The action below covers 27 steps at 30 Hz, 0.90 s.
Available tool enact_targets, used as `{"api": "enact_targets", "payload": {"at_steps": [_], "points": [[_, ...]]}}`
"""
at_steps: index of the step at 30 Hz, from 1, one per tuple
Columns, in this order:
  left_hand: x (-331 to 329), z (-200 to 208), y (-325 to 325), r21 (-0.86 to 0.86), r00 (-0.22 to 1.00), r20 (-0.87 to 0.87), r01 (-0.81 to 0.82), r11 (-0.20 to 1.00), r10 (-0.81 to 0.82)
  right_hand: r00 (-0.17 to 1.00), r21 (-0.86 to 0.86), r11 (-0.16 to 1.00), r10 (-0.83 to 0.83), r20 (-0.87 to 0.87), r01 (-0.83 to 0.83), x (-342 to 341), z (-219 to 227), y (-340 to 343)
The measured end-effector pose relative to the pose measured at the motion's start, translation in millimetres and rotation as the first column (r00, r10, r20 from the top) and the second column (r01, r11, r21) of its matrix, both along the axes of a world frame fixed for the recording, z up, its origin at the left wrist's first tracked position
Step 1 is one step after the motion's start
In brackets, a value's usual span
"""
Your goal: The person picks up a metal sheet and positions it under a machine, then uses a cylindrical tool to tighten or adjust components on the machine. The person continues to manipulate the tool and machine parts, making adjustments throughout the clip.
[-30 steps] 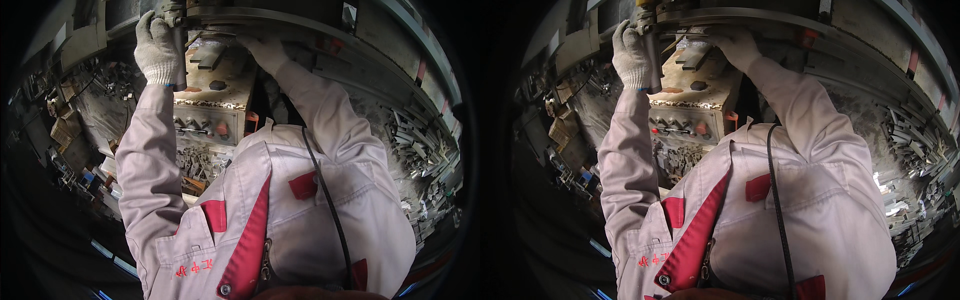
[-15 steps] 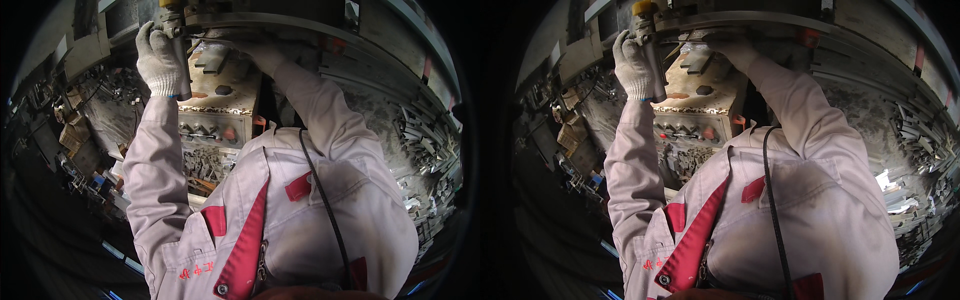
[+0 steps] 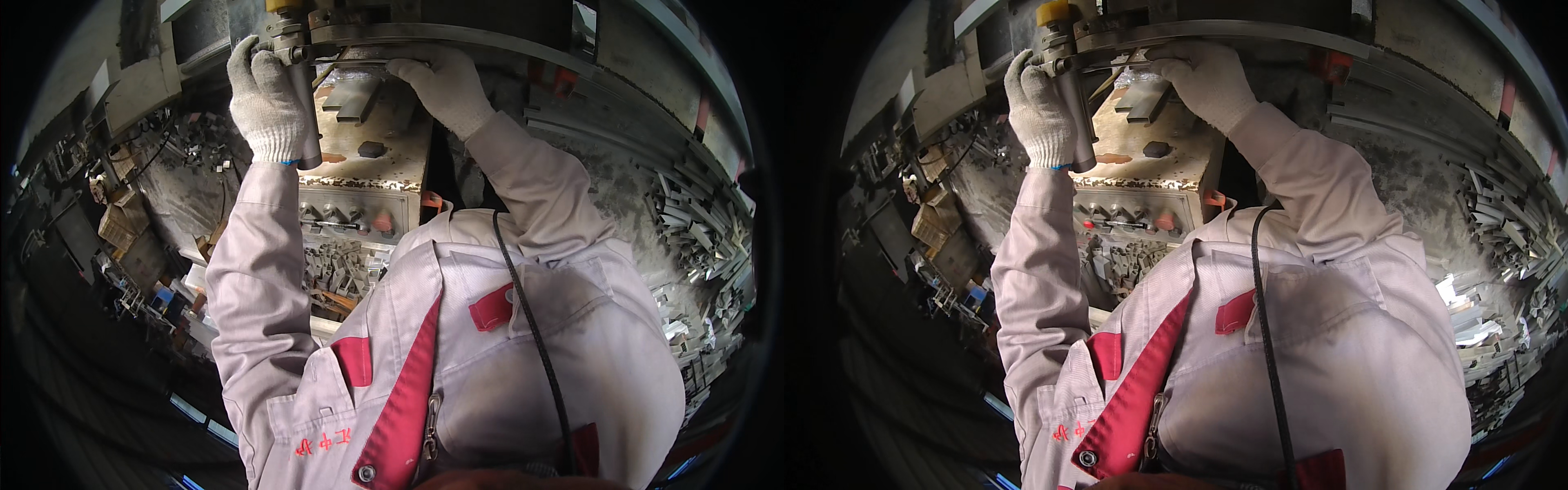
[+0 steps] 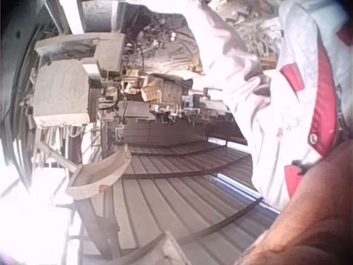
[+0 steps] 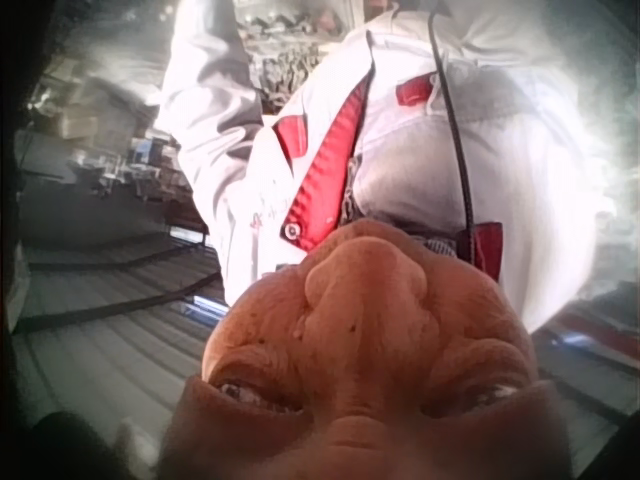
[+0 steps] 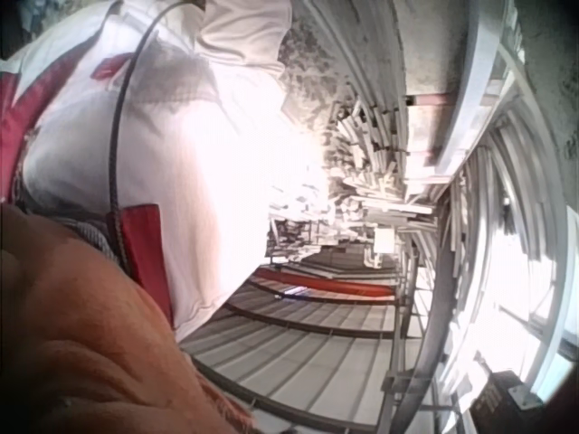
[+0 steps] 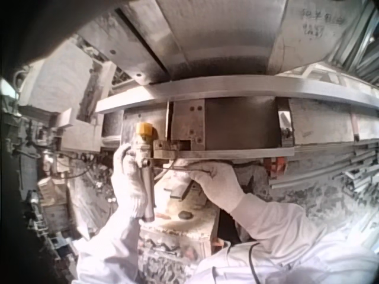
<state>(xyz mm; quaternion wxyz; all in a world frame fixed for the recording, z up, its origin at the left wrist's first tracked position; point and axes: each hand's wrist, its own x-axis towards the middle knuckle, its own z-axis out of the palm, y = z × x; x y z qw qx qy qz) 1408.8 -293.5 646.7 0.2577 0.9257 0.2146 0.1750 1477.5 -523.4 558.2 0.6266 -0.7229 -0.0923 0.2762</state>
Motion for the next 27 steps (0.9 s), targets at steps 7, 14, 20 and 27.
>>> {"api": "enact_targets", "payload": {"at_steps": [7, 14, 20, 27], "points": [[1, 1, -2, 0.001, 1.0, -0.005, -0.029, 1.0, 0.029, 0.981, -0.157, 0.988, 0.022, 0.193, 0.009, -2, 45, 6], [3, -2, -4, 0.002, 0.997, 0.075, -0.036, 0.999, 0.036, 0.777, -0.331, 0.944, 0.213, 0.592, -0.006, 14, 99, 24], [4, 1, -7, 0.038, 0.998, 0.039, -0.051, 0.998, 0.05, 0.661, -0.505, 0.861, 0.417, 0.625, -0.065, 1, 126, 37], [5, 4, -25, 0.089, 0.996, 0.032, -0.088, 0.992, 0.086, 0.692, -0.468, 0.883, 0.354, 0.629, -0.027, 4, 112, 24]]}}
